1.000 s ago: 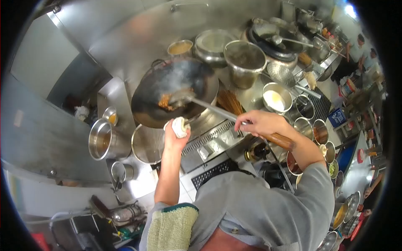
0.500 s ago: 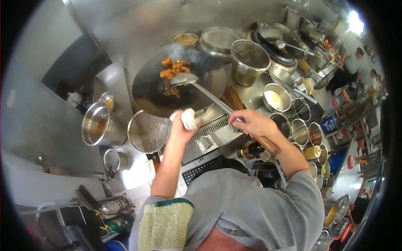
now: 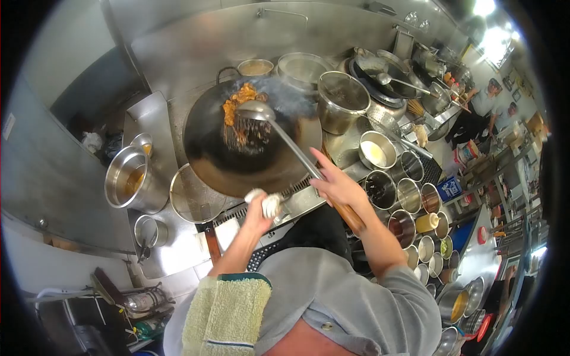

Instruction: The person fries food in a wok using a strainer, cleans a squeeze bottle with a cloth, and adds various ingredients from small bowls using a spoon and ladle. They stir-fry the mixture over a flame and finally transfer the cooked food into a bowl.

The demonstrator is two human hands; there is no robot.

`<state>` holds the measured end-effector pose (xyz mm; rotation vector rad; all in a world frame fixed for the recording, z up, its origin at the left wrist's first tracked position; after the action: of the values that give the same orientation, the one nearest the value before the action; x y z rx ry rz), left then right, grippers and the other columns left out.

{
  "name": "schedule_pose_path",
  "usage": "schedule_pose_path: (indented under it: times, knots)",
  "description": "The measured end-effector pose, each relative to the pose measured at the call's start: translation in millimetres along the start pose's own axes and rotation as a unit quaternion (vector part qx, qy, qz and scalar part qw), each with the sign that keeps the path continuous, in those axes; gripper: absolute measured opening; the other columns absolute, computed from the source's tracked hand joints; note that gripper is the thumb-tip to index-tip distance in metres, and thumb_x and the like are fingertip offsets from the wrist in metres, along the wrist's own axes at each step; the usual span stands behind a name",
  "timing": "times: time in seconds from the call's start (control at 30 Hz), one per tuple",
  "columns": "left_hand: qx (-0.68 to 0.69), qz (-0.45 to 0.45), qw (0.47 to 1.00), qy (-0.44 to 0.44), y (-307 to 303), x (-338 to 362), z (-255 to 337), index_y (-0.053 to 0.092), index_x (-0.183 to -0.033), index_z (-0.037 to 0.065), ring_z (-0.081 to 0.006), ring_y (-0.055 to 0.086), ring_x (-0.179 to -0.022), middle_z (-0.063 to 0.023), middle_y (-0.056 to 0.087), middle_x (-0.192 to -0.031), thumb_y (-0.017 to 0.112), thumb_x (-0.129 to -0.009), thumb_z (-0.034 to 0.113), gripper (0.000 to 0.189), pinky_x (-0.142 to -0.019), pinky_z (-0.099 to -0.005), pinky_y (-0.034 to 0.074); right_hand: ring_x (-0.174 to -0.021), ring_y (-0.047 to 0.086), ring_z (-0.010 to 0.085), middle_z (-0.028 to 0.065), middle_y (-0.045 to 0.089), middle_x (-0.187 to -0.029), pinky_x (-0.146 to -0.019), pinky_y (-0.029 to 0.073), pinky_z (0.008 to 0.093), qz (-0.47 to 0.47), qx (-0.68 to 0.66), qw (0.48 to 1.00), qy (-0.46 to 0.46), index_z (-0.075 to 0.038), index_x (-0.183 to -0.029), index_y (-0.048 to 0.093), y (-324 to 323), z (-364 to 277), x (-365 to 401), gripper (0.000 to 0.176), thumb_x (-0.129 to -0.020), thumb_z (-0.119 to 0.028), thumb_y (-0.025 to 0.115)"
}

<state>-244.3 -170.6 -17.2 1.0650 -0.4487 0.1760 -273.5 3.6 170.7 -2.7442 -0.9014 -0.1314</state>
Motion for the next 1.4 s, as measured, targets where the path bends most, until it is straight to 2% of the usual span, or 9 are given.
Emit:
schedule_pose_path:
  times: [0.43,0.53,0.63,0.7,0.83,1.07,1.2,1.33,1.4]
  knots:
    - [-0.015,0.006,1.000,0.019,53.5,49.1,66.1,0.056,-0.097,0.007,-0.0238,0.062,-0.075,-0.0090,0.062,-0.088,0.049,-0.092,0.025,0.020,-0.057,-0.0339,0.053,-0.056,0.045,0.0084,0.0031,0.048,-0.079,-0.038,0.041,0.0241,0.072,-0.315,0.946,0.028,-0.002,-0.146,0.022,4.1,-22.7,45.0,0.062,-0.094,-0.013,0.055]
    - [-0.201,0.039,0.959,0.197,32.0,21.1,35.2,0.042,-0.112,0.004,-0.0226,0.063,-0.076,-0.0100,0.055,-0.099,0.051,-0.081,-0.002,0.033,-0.065,-0.0360,0.055,-0.055,0.043,0.0062,0.0032,0.049,-0.082,-0.038,0.036,0.0214,0.116,-0.366,0.920,0.077,-0.010,-0.128,0.044,8.5,-12.4,32.0,0.034,-0.094,-0.011,0.052]
    - [-0.244,0.074,0.946,0.203,31.2,6.8,24.4,0.051,-0.099,0.003,-0.0184,0.061,-0.072,-0.0067,0.056,-0.087,0.050,-0.077,-0.003,0.023,-0.059,-0.0328,0.051,-0.052,0.041,0.0032,0.0006,0.046,-0.075,-0.040,0.035,0.0192,0.050,-0.508,0.854,0.100,-0.008,-0.097,0.045,47.3,-33.6,17.8,0.008,-0.096,-0.014,0.049]
    - [-0.250,0.077,0.944,0.199,47.0,17.2,38.9,0.052,-0.091,0.004,-0.0174,0.060,-0.069,-0.0054,0.057,-0.081,0.051,-0.077,-0.002,0.015,-0.055,-0.0334,0.049,-0.051,0.042,0.0028,-0.0006,0.044,-0.072,-0.042,0.037,0.0171,-0.124,-0.686,0.705,0.130,-0.006,-0.089,0.041,72.3,-42.9,5.6,0.013,-0.097,-0.013,0.048]
    - [-0.081,0.041,0.993,0.070,27.5,-5.3,29.3,0.053,-0.090,0.008,-0.0191,0.060,-0.067,-0.0064,0.060,-0.081,0.050,-0.088,0.017,0.010,-0.056,-0.0353,0.048,-0.055,0.047,0.0067,-0.0010,0.044,-0.068,-0.051,0.041,0.0190,-0.101,-0.800,0.559,0.190,-0.002,-0.084,0.044,77.6,-41.9,-14.0,0.019,-0.096,-0.015,0.051]
    - [0.021,0.049,0.998,0.022,52.6,-4.2,-13.3,0.056,-0.090,0.012,-0.0232,0.061,-0.075,-0.0059,0.063,-0.082,0.046,-0.092,0.029,0.019,-0.059,-0.0382,0.046,-0.053,0.041,0.0028,-0.0005,0.045,-0.073,-0.042,0.035,0.0191,-0.106,-0.493,0.850,0.149,-0.008,-0.097,0.048,20.2,-1.9,20.6,0.005,-0.094,-0.012,0.051]
    - [0.029,0.048,0.998,0.021,61.7,-12.3,-27.1,0.057,-0.092,0.014,-0.0223,0.058,-0.076,-0.0060,0.064,-0.083,0.047,-0.092,0.029,0.018,-0.062,-0.0385,0.046,-0.051,0.038,0.0020,0.0039,0.042,-0.084,-0.033,0.031,0.0159,-0.091,-0.633,0.763,0.092,-0.005,-0.117,0.044,-13.2,6.1,57.0,0.021,-0.096,-0.008,0.045]
    - [0.022,0.088,0.996,0.017,62.1,-7.4,-36.2,0.057,-0.093,0.014,-0.0238,0.057,-0.080,-0.0053,0.063,-0.086,0.048,-0.092,0.031,0.020,-0.065,-0.0415,0.046,-0.051,0.039,0.0025,0.0049,0.041,-0.084,-0.033,0.034,0.0165,-0.178,-0.800,0.559,0.125,-0.004,-0.106,0.043,-26.2,54.9,36.8,0.009,-0.098,-0.008,0.043]
    - [0.024,0.107,0.994,0.011,67.7,-3.3,-33.4,0.058,-0.092,0.013,-0.0239,0.057,-0.079,-0.0054,0.063,-0.085,0.051,-0.091,0.031,0.019,-0.065,-0.0387,0.047,-0.052,0.041,0.0025,0.0048,0.043,-0.082,-0.034,0.034,0.0164,-0.118,-0.726,0.671,0.095,-0.005,-0.101,0.042,-32.6,39.1,26.7,0.006,-0.097,-0.008,0.045]
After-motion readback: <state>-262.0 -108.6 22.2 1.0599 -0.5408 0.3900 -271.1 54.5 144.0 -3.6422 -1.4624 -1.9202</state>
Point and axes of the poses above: each hand's wrist, its own x-axis away from the middle knuckle, its own y-axis out of the palm, z = x × y, the point moved 7 cm from there along -x, towards the middle knuckle
